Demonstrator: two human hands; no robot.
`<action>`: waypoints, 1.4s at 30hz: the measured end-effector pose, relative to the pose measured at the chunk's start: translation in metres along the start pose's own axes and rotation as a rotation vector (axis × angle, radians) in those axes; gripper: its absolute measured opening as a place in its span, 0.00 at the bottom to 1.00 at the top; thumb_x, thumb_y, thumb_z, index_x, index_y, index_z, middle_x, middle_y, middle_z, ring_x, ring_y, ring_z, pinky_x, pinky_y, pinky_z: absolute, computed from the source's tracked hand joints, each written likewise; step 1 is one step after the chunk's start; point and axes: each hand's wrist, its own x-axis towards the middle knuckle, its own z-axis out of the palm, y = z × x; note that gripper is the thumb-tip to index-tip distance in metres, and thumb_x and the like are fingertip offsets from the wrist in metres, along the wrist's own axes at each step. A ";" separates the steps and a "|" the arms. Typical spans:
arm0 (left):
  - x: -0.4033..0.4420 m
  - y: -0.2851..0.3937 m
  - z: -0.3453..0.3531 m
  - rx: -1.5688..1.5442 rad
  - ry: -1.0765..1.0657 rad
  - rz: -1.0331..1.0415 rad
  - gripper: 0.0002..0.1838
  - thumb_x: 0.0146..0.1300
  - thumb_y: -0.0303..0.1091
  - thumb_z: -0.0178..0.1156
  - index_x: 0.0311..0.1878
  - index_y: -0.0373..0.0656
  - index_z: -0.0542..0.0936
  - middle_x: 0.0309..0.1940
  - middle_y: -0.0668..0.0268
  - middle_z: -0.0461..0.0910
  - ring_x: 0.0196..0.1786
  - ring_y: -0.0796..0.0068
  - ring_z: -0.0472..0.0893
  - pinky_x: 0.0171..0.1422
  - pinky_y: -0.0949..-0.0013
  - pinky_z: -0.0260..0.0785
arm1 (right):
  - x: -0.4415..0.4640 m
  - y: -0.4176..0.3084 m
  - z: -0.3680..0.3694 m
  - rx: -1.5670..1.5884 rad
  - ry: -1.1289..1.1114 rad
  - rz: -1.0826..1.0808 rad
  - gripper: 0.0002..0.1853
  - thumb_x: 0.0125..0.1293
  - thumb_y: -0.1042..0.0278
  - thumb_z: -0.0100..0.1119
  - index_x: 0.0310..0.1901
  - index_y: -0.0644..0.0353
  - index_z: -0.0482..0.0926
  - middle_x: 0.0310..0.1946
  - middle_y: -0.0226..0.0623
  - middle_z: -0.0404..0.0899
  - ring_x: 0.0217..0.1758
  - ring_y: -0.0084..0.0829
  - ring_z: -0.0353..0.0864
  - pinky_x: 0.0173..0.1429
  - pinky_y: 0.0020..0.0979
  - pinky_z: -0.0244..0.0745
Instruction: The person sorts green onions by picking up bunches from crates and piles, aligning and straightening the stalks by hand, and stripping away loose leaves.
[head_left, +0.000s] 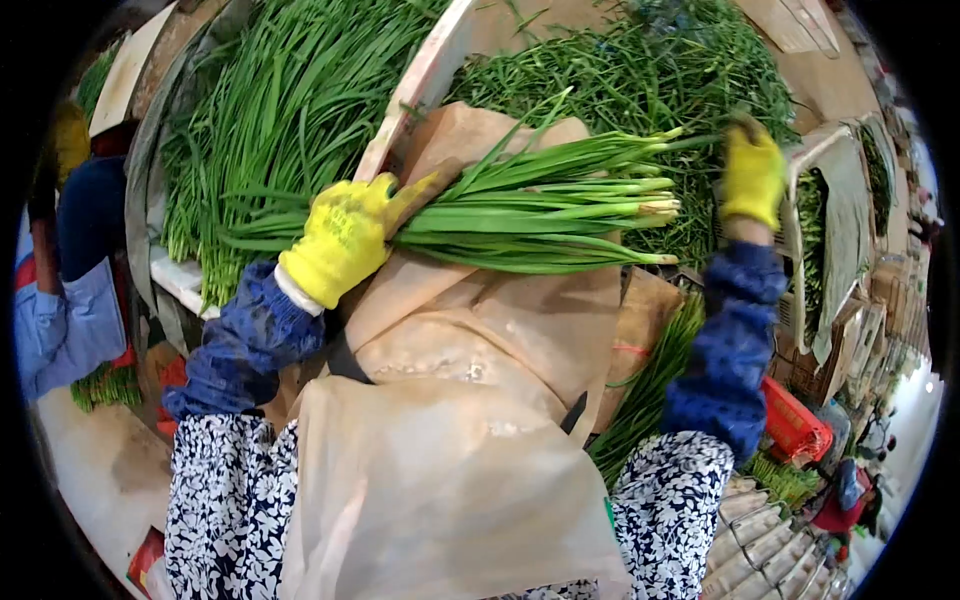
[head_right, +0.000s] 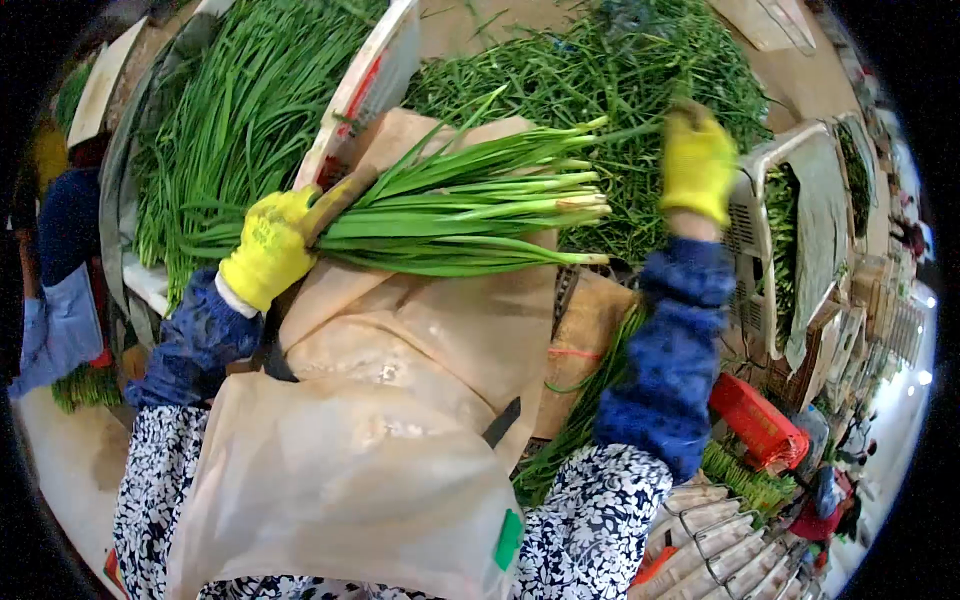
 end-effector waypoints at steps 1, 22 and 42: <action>-0.002 -0.001 -0.003 0.043 -0.006 0.019 0.41 0.51 0.27 0.57 0.73 0.60 0.67 0.26 0.63 0.72 0.29 0.58 0.77 0.33 0.58 0.70 | 0.021 0.013 -0.017 -0.569 -0.201 0.170 0.19 0.67 0.57 0.53 0.54 0.57 0.81 0.44 0.43 0.86 0.48 0.46 0.84 0.52 0.42 0.77; 0.002 0.008 -0.006 0.031 -0.014 -0.043 0.42 0.50 0.24 0.58 0.74 0.56 0.66 0.31 0.61 0.77 0.31 0.57 0.78 0.36 0.59 0.71 | -0.063 -0.138 -0.069 1.015 -0.415 0.016 0.09 0.64 0.69 0.61 0.44 0.62 0.81 0.37 0.35 0.83 0.39 0.29 0.82 0.46 0.30 0.76; 0.022 -0.013 -0.058 -0.504 -0.197 0.068 0.41 0.44 0.23 0.64 0.68 0.45 0.70 0.41 0.48 0.82 0.44 0.45 0.81 0.47 0.55 0.75 | -0.027 -0.045 -0.033 1.235 -0.513 -0.027 0.11 0.62 0.70 0.64 0.43 0.66 0.82 0.39 0.40 0.83 0.40 0.28 0.82 0.47 0.29 0.77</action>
